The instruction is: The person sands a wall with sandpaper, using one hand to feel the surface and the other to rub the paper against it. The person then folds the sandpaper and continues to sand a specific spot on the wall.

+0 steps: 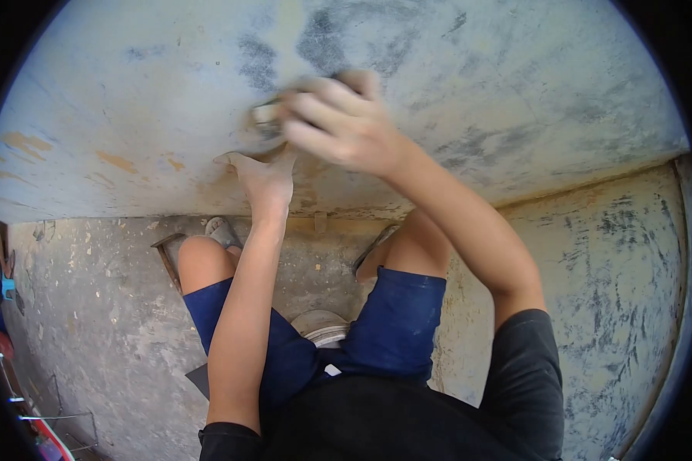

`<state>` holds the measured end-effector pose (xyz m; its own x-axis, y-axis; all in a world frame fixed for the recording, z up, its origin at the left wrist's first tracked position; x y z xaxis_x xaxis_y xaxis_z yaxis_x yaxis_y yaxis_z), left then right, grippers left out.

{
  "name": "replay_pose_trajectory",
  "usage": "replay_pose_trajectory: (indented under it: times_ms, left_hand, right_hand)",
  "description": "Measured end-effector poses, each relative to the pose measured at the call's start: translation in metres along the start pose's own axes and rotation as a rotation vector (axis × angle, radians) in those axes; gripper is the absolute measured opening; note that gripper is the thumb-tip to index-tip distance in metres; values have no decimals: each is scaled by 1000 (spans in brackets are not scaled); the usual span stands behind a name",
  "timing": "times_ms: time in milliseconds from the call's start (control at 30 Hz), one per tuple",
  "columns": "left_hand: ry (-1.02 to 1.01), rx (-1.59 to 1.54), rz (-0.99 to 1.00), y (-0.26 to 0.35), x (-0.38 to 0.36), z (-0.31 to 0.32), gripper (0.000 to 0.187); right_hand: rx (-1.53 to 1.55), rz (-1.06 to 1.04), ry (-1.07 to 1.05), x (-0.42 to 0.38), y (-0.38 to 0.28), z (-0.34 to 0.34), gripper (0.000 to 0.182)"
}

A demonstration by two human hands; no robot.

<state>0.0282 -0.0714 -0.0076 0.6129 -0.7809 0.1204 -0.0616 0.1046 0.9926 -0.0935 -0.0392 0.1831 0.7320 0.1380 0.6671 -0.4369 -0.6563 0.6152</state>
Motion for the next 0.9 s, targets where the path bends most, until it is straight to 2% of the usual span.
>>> replay_pose_trajectory:
  times_ms: [33, 100, 133, 167, 233, 267, 300, 367, 433, 533, 567, 600, 633, 700, 733, 767, 833, 867, 900]
  left_hand:
    - [2, 3, 2, 10, 1, -4, 125]
    - [-210, 8, -143, 25, 0, 6, 89]
    - [-105, 86, 11, 32, 4, 2, 81]
    - [-109, 83, 12, 23, 2, 4, 81]
    - [-119, -251, -33, -3, 1, 6, 122]
    - [-53, -104, -33, -15, 4, 3, 135]
    - [-49, -106, -34, -12, 4, 1, 135]
    - [-93, -58, -167, -11, 1, 5, 146]
    - [-81, -91, -179, -18, 1, 6, 147]
    - [-81, -63, -97, -9, 5, 3, 137]
    - [-182, 25, -83, 8, 9, 6, 131]
    - [-284, 111, -65, 16, 10, 12, 124]
    - [-288, 109, -62, 15, 11, 12, 124]
    - [-233, 62, 65, 15, 11, 10, 114]
    - [-172, -196, -56, 1, 7, 9, 122]
    - [-174, -198, -62, -5, 4, 13, 122]
    - [-78, -9, -205, -14, 3, 4, 132]
    - [-108, -66, -138, -7, 4, 6, 144]
    - [-106, -64, -138, -8, 4, 6, 144]
  right_hand:
    - [49, -36, -3, 14, -13, 13, 27]
    - [81, -71, -58, 32, -38, 35, 27]
    - [107, -111, -114, 35, -45, 43, 26]
    - [103, -111, -117, 31, -43, 40, 26]
    - [43, -55, -45, 18, -29, 24, 18]
    - [-41, -40, -12, 7, -18, 7, 17]
    - [-37, -44, -11, -6, -9, -6, 17]
    - [-255, -39, -6, -25, 4, -22, 16]
    - [-203, -75, 12, -13, 0, -13, 16]
    - [-51, -176, -19, 20, -23, 17, 17]
    - [54, -241, -69, 28, -36, 29, 24]
    - [51, -241, -69, 33, -40, 35, 24]
    - [102, -272, -87, 36, -45, 42, 24]
    - [154, -306, -111, 31, -44, 38, 24]
    - [96, -328, -112, 19, -36, 27, 24]
    - [37, -347, -115, 8, -28, 15, 23]
    - [4, -299, -69, -8, -7, -9, 19]
    - [-27, -248, -21, -12, 1, -15, 18]
    - [-25, -246, -19, -6, 0, -12, 18]
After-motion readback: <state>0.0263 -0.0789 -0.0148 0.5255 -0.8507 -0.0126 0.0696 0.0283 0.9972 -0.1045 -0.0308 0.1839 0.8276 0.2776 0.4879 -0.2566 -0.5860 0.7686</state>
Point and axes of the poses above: each hand's wrist, its own x-axis towards the middle knuckle, its own z-axis out of the palm, y = z × x, the point moved 9 cm from there along x, towards the middle knuckle, and after that the axes turned 4 degrees about -x, right-handed, at the moved point
